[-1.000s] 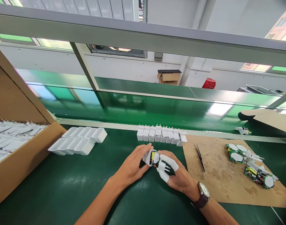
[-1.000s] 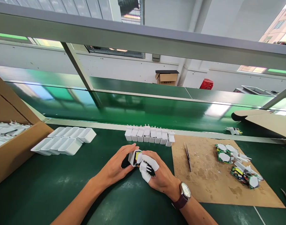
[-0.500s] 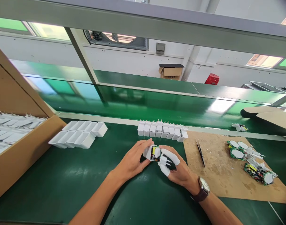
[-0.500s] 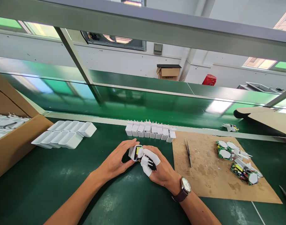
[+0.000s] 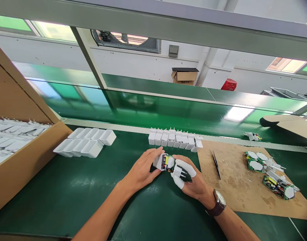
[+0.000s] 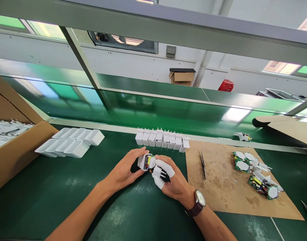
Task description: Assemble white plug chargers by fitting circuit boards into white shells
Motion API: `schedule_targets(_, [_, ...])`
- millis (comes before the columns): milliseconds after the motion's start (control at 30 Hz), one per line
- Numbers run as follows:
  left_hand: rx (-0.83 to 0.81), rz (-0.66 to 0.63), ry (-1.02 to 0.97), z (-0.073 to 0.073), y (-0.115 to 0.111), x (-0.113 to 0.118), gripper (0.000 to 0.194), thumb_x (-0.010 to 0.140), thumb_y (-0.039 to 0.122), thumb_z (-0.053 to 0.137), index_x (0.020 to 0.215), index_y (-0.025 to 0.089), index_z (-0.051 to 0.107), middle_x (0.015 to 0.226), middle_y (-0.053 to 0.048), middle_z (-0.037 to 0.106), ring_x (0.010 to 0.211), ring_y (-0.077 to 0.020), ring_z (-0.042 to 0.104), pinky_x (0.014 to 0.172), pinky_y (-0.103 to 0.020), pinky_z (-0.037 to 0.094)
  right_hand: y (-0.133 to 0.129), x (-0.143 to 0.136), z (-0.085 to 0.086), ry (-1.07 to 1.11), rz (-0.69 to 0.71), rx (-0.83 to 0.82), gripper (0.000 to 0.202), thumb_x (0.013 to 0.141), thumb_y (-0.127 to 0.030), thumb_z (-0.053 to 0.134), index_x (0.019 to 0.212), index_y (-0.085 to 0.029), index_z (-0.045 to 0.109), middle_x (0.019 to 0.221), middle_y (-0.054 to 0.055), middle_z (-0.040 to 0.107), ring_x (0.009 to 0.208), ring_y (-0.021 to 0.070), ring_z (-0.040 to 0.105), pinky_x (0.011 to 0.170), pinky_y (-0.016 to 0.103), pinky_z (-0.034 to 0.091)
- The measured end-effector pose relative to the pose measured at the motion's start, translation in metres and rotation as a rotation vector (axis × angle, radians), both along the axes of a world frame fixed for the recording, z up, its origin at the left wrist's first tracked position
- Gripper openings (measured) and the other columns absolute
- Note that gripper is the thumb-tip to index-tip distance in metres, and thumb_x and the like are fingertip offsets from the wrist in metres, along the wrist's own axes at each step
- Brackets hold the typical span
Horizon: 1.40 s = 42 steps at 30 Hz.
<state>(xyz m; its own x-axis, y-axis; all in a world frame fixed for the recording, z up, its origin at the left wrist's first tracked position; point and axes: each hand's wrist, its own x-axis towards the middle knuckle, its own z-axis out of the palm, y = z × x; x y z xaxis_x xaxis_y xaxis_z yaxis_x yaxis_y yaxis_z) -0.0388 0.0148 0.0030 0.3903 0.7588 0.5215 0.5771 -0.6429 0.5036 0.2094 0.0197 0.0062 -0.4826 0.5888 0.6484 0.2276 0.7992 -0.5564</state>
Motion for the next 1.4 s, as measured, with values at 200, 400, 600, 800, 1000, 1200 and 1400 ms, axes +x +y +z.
schedule_targets(200, [-0.005,-0.008,-0.029,-0.0037,0.0010,0.0002,0.070,0.095,0.017,0.065,0.156,0.026,0.032,0.143,-0.012,0.061,0.135,-0.0274,0.056,0.112,-0.048,0.052,0.0001,0.0012,-0.0016,0.020,0.006,-0.004,0.071,0.089,-0.002,0.063,0.151,-0.028,0.041,0.141,0.016,0.058,0.127,0.0269,0.062,0.105,0.046,0.057])
schedule_targets(400, [0.009,-0.010,-0.042,-0.0060,0.0005,0.0001,0.072,0.095,0.017,0.066,0.157,0.027,0.031,0.142,-0.012,0.062,0.134,-0.0275,0.056,0.111,-0.048,0.054,-0.0001,-0.0013,0.0006,0.032,0.004,0.029,0.071,0.089,-0.001,0.061,0.151,-0.028,0.040,0.138,0.016,0.060,0.125,0.0265,0.063,0.103,0.045,0.059])
schedule_targets(600, [0.027,-0.006,-0.043,-0.0029,0.0006,0.0013,0.070,0.095,0.017,0.066,0.156,0.027,0.033,0.142,-0.012,0.063,0.133,-0.0273,0.058,0.109,-0.047,0.055,-0.0003,-0.0021,0.0047,0.025,0.011,0.052,0.068,0.089,-0.002,0.059,0.151,-0.025,0.042,0.136,0.017,0.060,0.124,0.0262,0.064,0.103,0.044,0.059])
schedule_targets(800, [0.033,-0.008,-0.046,-0.0025,0.0003,0.0014,0.068,0.095,0.019,0.066,0.155,0.027,0.036,0.141,-0.012,0.064,0.132,-0.0274,0.059,0.109,-0.048,0.055,0.0005,-0.0013,0.0011,0.030,0.016,0.030,0.071,0.089,-0.001,0.060,0.151,-0.027,0.041,0.137,0.015,0.060,0.125,0.0254,0.063,0.104,0.044,0.058])
schedule_targets(1000, [0.015,0.007,-0.042,-0.0038,-0.0004,0.0011,0.066,0.095,0.021,0.067,0.154,0.027,0.038,0.142,-0.011,0.063,0.133,-0.0267,0.059,0.110,-0.046,0.055,0.0006,-0.0020,0.0029,0.035,0.039,0.029,0.071,0.089,0.000,0.059,0.152,-0.026,0.041,0.137,0.016,0.059,0.127,0.0249,0.061,0.106,0.043,0.057])
schedule_targets(1200, [0.015,0.006,-0.046,-0.0011,-0.0004,0.0021,0.069,0.096,0.023,0.067,0.156,0.028,0.034,0.140,-0.011,0.065,0.130,-0.0255,0.061,0.108,-0.044,0.057,0.0001,-0.0006,0.0013,0.032,0.032,0.013,0.070,0.089,-0.001,0.061,0.152,-0.027,0.041,0.139,0.015,0.059,0.128,0.0261,0.062,0.106,0.044,0.057])
schedule_targets(1400, [-0.007,0.011,-0.035,-0.0016,-0.0003,0.0032,0.074,0.094,0.023,0.069,0.157,0.028,0.031,0.139,-0.011,0.064,0.129,-0.0259,0.061,0.107,-0.045,0.057,0.0007,-0.0012,0.0009,0.050,0.039,0.014,0.068,0.089,-0.001,0.060,0.150,-0.025,0.043,0.138,0.016,0.059,0.127,0.0261,0.062,0.106,0.045,0.057])
